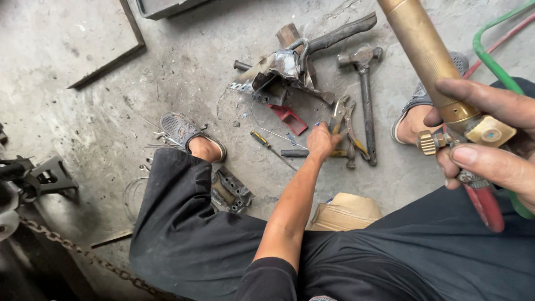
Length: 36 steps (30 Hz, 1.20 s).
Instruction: The person sits on the floor and uses a welding torch to join metal parts held in a vise. They feed a thin welding rod into the molten area while maintaining the torch flame, then briefly inspect the joint with pliers before continuing to weld.
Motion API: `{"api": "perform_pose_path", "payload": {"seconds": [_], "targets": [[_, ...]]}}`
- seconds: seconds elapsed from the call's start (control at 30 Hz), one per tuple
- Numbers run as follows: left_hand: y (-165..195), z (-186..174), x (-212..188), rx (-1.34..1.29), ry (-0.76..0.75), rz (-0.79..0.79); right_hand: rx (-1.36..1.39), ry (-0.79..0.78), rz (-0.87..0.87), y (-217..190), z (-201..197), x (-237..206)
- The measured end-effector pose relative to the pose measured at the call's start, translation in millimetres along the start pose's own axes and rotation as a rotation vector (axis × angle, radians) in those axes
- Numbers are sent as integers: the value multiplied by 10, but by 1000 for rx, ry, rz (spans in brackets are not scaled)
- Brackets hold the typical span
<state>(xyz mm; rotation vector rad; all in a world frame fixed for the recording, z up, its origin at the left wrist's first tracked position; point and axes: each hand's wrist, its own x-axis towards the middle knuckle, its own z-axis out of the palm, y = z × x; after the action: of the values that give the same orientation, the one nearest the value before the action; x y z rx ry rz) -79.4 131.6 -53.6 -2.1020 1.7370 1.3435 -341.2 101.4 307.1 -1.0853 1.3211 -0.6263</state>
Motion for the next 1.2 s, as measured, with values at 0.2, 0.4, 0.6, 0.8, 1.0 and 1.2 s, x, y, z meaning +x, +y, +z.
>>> {"api": "perform_pose_path", "payload": {"seconds": [0.2,0.4,0.6,0.8,1.0,1.2], "targets": [[134,-125,-312,-315,-42,-15,145,36,-30,-20,60,-87],[-84,-575,-766,-751,-78,184,101,14,-131,-77,119,-43],[-86,-1270,-1190,-980,-9,357,47,24,-209,-126,116,-20],[25,-2029,-1752,-1418,-228,490,84,47,-261,-101,41,-116],[201,-2179,-1828,-1346,-252,686,74,92,-219,-70,17,-110],[342,-2053,-1922,-1514,-368,666,109,107,-178,-76,10,-148]]}}
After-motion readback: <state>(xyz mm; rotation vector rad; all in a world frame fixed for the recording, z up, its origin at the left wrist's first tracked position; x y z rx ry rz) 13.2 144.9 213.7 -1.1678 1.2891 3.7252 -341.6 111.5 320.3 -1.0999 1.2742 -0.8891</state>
